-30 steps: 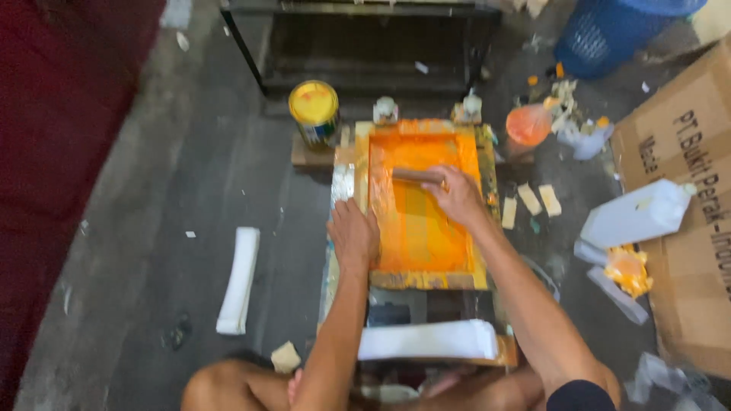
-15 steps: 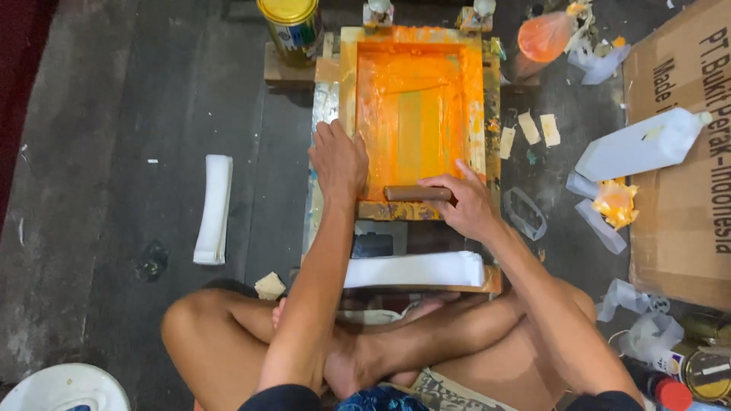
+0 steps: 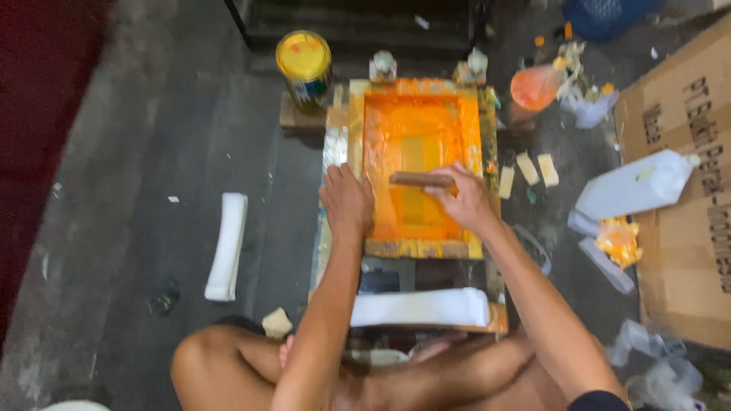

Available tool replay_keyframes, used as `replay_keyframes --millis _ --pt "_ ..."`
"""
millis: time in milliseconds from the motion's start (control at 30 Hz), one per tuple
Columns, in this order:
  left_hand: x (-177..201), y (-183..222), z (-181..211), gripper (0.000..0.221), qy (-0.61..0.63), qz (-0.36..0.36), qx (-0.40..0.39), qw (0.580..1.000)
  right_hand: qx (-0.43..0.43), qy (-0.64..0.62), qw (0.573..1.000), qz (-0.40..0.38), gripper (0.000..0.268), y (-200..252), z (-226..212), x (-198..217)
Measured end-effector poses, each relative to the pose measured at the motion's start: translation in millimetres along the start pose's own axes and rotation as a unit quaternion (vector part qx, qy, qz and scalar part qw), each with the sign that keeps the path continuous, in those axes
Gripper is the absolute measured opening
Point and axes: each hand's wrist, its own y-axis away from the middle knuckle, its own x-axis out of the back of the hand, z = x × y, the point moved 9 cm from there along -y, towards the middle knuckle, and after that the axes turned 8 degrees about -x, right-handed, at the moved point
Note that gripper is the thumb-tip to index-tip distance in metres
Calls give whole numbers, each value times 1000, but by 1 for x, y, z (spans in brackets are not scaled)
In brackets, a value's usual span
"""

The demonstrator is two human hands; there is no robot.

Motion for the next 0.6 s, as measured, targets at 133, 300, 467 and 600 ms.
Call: replay_keyframes --millis 133,300,467,600 --pt "4 -1 3 47 10 7 -6 1000 -5 15 999 37 24 -60 20 0" --pt "-1 -1 -1 44 7 7 -2 1000 -31 64 997 2 20 -56 36 -12" --pt "-9 -1 -4 42 -8 21 -11 1000 -55 50 996 -45 18 6 -9 -4" --pt "-2 -1 -1 43 -17 85 -38 996 -12 5 1000 -23 17 59 -30 -1"
